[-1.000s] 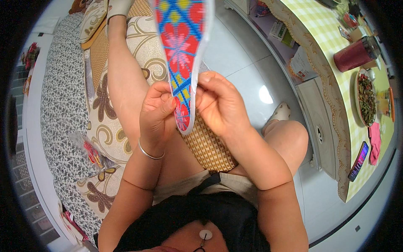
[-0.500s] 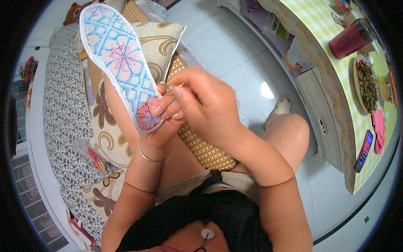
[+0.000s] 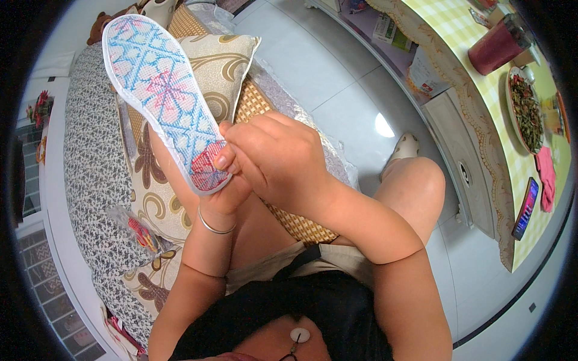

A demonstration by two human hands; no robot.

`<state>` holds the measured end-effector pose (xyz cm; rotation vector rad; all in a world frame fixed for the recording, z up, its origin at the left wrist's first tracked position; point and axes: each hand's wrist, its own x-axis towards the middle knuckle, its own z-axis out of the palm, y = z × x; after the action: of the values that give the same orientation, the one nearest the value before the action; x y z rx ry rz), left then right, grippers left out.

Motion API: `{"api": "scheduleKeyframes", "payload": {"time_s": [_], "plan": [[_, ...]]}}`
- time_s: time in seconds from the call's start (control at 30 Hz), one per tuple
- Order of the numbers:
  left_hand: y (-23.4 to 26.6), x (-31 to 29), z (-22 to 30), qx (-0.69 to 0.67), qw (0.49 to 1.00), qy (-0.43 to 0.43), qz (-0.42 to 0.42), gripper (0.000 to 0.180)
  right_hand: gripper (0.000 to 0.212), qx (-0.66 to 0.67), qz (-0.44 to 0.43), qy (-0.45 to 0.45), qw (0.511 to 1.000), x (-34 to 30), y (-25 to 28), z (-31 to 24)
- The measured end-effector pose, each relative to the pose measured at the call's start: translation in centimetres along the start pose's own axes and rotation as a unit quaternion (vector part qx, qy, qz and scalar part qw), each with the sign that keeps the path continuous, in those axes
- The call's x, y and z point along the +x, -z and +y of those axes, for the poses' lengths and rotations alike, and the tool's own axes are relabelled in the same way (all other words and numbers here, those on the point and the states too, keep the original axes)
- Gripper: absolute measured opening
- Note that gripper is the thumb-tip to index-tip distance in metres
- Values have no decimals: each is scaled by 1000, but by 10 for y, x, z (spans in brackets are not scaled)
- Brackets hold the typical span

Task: The person sews the edge of a decorative floral insole by hand using a needle and red thread while sitting on a bed.

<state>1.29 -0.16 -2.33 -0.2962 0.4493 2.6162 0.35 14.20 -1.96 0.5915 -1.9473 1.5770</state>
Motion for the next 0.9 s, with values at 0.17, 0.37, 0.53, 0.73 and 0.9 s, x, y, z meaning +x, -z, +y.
{"api": "scheduleKeyframes", "payload": {"time_s": [0.17, 0.37, 0.53, 0.73, 0.9], "plan": [[0, -1, 1, 2, 1000, -5, 16, 23, 13, -1, -12, -4, 1000, 1, 3, -3], [-3, -1, 2, 19, 1000, 0, -4, 24, 15, -5, -24, 0, 1000, 1, 4, -2], [-7, -1, -1, 8, 1000, 6, -1, 23, 16, 8, -21, -3, 1000, 1, 4, -1], [-1, -5, -1, 18, 1000, -9, 15, 20, 16, 7, -31, -1, 999, 0, 3, 0], [-1, -9, 1, 218, 969, -112, 7, 21, 16, 90, -89, -126, 984, 1, 8, 6]]}}
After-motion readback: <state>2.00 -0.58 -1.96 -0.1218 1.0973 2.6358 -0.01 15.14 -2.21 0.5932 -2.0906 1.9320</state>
